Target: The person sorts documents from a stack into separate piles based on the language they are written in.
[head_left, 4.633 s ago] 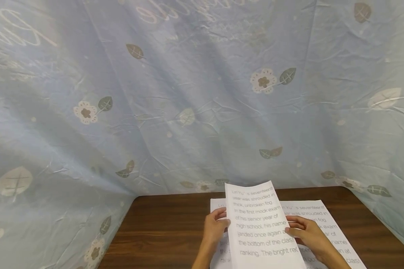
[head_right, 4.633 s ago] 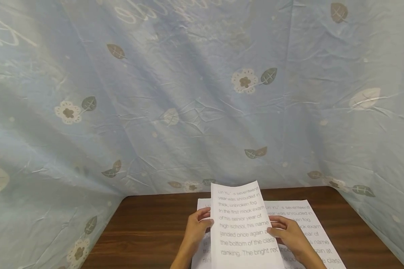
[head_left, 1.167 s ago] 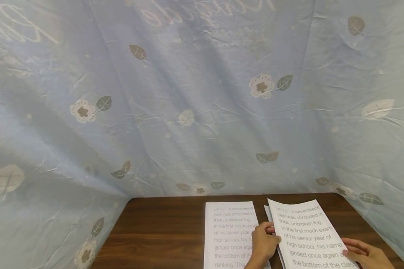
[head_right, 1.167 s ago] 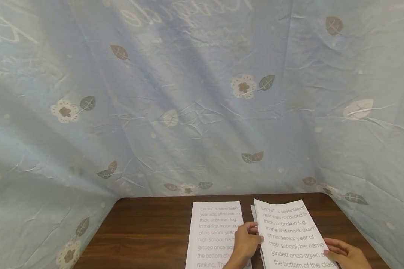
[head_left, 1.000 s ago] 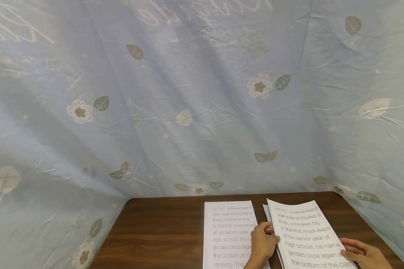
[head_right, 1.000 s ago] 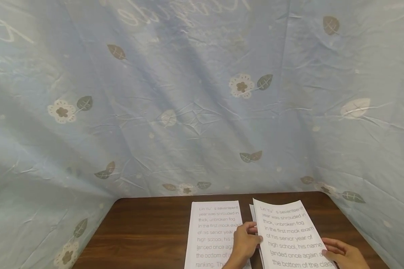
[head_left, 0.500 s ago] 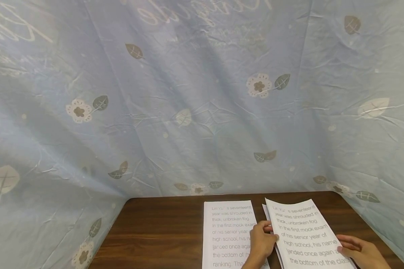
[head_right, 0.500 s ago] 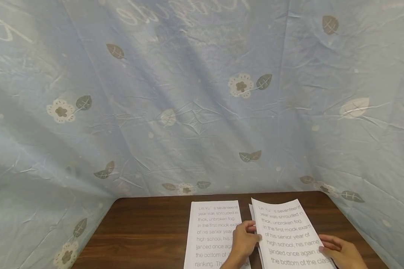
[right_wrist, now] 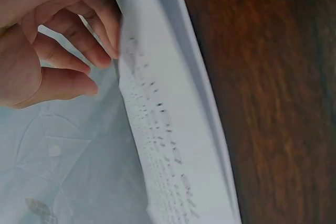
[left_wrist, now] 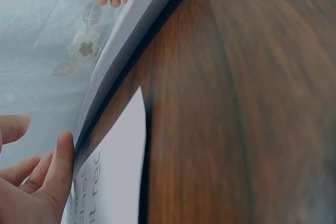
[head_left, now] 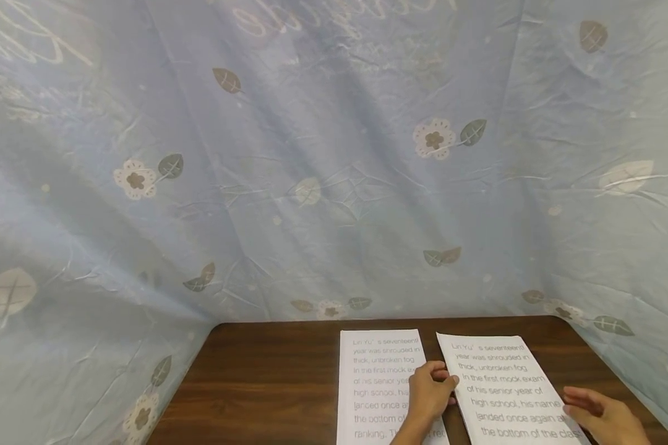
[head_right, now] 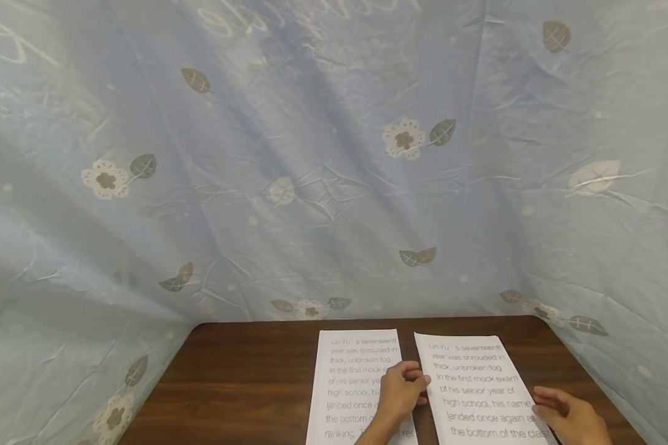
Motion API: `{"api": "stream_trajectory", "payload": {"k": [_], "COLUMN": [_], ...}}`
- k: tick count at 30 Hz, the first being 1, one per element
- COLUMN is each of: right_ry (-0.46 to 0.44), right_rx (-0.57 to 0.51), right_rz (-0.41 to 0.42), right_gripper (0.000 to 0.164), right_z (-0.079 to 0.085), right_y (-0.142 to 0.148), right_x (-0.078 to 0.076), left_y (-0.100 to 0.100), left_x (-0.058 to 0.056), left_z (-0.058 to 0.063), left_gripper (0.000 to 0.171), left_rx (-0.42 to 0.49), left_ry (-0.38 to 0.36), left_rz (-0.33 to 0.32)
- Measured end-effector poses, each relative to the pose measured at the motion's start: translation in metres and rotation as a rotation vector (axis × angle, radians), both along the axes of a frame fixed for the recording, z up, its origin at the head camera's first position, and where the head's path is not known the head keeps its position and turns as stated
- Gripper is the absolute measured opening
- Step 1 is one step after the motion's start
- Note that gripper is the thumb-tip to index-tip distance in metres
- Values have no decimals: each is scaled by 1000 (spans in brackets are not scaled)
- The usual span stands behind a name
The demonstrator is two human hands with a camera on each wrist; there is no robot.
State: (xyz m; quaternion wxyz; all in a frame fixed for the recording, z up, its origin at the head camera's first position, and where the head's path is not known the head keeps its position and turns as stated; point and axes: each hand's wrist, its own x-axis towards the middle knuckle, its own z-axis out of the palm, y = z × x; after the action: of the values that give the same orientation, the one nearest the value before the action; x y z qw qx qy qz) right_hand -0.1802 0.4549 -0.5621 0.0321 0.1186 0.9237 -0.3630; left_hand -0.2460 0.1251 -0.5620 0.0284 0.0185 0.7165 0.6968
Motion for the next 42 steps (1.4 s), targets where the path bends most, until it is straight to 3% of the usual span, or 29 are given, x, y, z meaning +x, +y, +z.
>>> {"api": "stream_trajectory", "payload": {"k": [11, 19, 30, 38, 42], "right_ry": [28, 53, 122, 127, 138], "right_rx": [59, -92, -200, -291, -283], "right_rz": [11, 49, 90, 96, 103], "right_gripper": [74, 74, 64, 60, 59], "right_z": [15, 16, 17, 20, 19], "right_y": [-19, -48, -84, -107, -117], "right_x": [1, -6, -17, -24, -28], "left_y": [-24, -56, -102, -127, -137], "left_x": [-4, -14, -21, -19, -18], "left_z": [0, 0, 1, 5, 8], "left_gripper": [44, 50, 52, 54, 54], "left_rx": [-101, -221, -261, -269, -283], "left_ry": [48, 94, 92, 106, 128], "left_rz": [-22, -64, -26, 17, 50]}}
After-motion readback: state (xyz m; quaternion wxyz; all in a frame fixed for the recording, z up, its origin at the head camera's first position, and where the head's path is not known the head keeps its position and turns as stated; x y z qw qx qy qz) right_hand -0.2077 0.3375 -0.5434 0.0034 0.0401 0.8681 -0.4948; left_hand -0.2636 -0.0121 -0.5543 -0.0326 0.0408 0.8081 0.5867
